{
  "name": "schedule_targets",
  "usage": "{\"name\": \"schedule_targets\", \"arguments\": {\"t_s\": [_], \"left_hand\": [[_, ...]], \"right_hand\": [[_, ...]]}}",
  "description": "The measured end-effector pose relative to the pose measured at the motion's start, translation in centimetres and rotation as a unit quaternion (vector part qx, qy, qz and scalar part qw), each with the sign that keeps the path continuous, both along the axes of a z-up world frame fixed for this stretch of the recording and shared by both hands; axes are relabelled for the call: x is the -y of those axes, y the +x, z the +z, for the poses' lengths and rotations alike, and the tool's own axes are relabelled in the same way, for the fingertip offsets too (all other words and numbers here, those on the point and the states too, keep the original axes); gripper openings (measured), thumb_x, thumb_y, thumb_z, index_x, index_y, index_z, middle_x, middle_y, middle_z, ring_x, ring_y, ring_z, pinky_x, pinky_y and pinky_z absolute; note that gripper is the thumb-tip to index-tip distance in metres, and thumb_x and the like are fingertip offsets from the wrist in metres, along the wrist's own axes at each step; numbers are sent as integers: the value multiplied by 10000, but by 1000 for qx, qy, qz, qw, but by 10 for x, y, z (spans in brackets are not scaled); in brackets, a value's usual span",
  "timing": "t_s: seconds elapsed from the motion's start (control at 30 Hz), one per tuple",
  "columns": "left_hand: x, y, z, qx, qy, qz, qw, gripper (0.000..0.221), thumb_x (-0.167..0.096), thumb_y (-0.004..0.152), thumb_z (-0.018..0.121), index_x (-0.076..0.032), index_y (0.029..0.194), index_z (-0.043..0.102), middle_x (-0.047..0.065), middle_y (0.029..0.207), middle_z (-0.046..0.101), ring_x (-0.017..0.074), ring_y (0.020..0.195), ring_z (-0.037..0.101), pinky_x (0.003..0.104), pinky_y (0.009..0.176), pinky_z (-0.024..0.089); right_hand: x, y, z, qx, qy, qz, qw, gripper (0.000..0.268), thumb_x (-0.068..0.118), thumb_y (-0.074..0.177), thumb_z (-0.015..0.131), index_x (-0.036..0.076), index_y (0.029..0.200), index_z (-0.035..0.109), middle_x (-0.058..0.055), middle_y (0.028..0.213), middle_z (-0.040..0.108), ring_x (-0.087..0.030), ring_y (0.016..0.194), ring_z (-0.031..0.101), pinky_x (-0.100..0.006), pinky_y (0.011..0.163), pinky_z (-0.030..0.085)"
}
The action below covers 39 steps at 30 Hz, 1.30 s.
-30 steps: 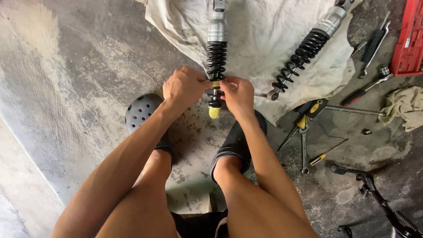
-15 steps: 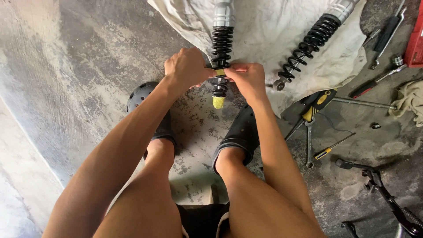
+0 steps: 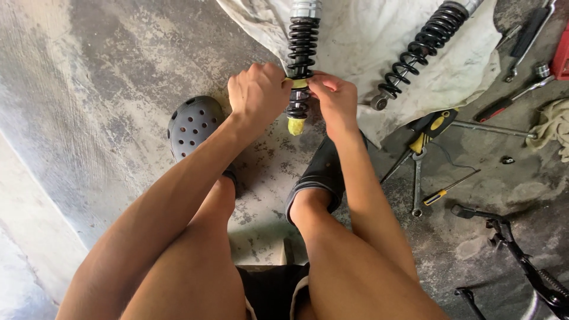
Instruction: Applying yellow masking tape to the springs of motorcycle shock absorbers.
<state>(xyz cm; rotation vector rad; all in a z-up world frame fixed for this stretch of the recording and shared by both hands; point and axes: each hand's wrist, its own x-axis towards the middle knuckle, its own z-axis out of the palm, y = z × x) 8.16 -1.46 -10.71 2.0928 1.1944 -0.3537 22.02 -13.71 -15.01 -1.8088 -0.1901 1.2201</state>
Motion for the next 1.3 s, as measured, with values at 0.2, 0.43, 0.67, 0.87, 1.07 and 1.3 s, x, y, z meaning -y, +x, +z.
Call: {"name": "schedule_targets", "arguments": {"t_s": [0.2,0.43,0.67,0.87,1.07,1.3], "left_hand": [[-3,0,-4,20,-69,56,996,210,-340,908,732,-140,899,796,40,676,720,144,512,634,345,469,513],[-12,7,-5,-31,-123,67,990,205,-377,886,749,-181,898,807,-1,641,703,119,514,630,325,475,502],[-9,-5,-21,-24,-82,114,990,286,-450,787,799,-170,846,810,4,638,690,111,503,619,307,462,489],[-9,-3,-18,-78,-100,131,983,440,-524,846,766,-93,764,751,45,676,688,157,549,621,341,480,501],[-3,-8,-29,-35,-32,156,987,401,-499,755,822,-104,776,753,68,740,703,153,563,652,341,517,542],[-4,-9,-29,-20,-50,160,986,361,-456,790,810,-99,788,759,59,685,709,143,516,643,328,460,529]], "right_hand": [[-5,38,-7,-81,-10,88,993,246,26,870,794,-82,1087,753,-147,1004,776,-169,830,744,-279,778,633],[-15,28,11,-48,-49,103,992,260,42,849,796,-76,1073,741,-132,953,770,-164,803,737,-270,755,614],[-17,1,15,127,-39,133,982,212,94,858,750,-67,992,786,-116,885,793,-165,757,716,-285,689,542],[-18,6,10,96,-46,137,985,198,89,840,750,-36,987,793,-109,869,796,-138,729,721,-266,665,561],[-15,8,5,37,-28,92,995,193,93,820,787,-16,979,801,-85,834,792,-105,708,737,-227,621,585],[-11,-7,-5,44,3,-16,999,196,88,809,819,-41,957,819,-99,777,782,-112,633,699,-238,567,550]]}}
